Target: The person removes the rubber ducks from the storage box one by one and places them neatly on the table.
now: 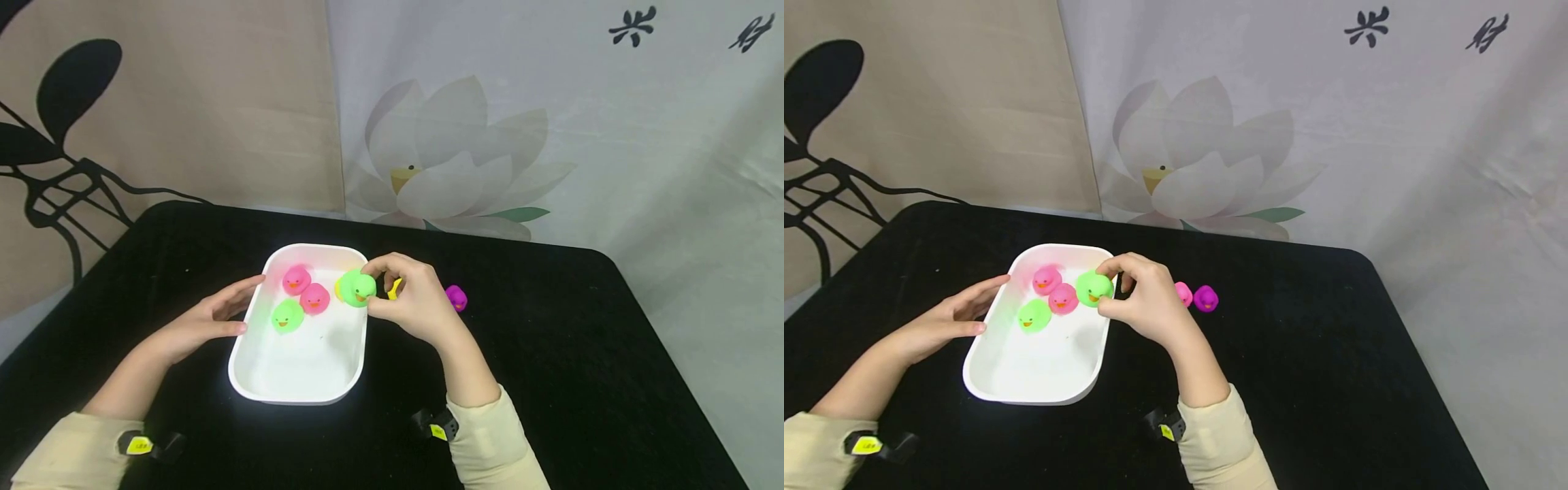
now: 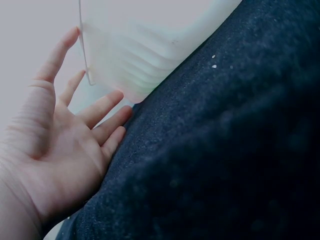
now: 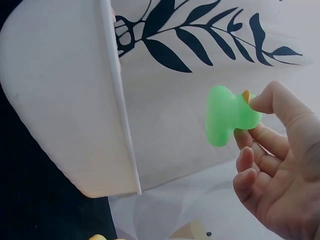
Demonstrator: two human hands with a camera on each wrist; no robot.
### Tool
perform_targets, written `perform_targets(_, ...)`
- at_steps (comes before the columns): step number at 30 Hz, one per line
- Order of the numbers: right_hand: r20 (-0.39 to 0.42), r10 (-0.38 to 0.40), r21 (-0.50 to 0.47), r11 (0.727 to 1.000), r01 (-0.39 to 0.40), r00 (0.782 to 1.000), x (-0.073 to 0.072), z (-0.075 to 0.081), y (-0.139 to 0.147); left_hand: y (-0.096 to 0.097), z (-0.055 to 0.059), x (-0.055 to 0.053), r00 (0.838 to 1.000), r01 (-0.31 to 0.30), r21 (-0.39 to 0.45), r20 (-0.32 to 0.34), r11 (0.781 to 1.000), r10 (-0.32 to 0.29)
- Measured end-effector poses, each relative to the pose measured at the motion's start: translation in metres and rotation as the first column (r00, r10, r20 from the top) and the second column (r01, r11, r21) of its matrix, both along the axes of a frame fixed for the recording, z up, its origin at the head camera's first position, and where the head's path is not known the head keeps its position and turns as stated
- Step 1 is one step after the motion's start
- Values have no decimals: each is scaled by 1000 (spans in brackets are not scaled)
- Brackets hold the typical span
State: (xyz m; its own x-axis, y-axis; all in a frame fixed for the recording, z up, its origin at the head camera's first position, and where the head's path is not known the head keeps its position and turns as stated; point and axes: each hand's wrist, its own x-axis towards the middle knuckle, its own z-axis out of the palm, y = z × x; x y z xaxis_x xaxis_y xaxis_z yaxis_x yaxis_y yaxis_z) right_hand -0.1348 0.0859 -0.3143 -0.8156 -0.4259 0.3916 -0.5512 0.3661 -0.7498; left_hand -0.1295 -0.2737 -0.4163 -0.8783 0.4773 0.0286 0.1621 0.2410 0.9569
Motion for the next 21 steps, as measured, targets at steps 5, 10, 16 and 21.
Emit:
perform_targets(5, 16, -20, -15, 1000, 20, 1000, -3, 2, 11, 0, 0, 0, 1000, 0, 0, 1, 1000, 0)
perform_targets(10, 16, -44, -8, 999, 44, 999, -6, 5, 25, -1, -1, 0, 1000, 1, 1, 4, 1000, -1)
perform_targets(16, 12, -94, 17, 995, 94, 996, -10, 7, 42, -1, -3, -1, 1000, 1, 2, 10, 1000, -1)
perform_targets(21, 23, -132, 30, 991, 132, 991, -12, 9, 54, -1, -2, 0, 1000, 4, 3, 7, 1000, -4)
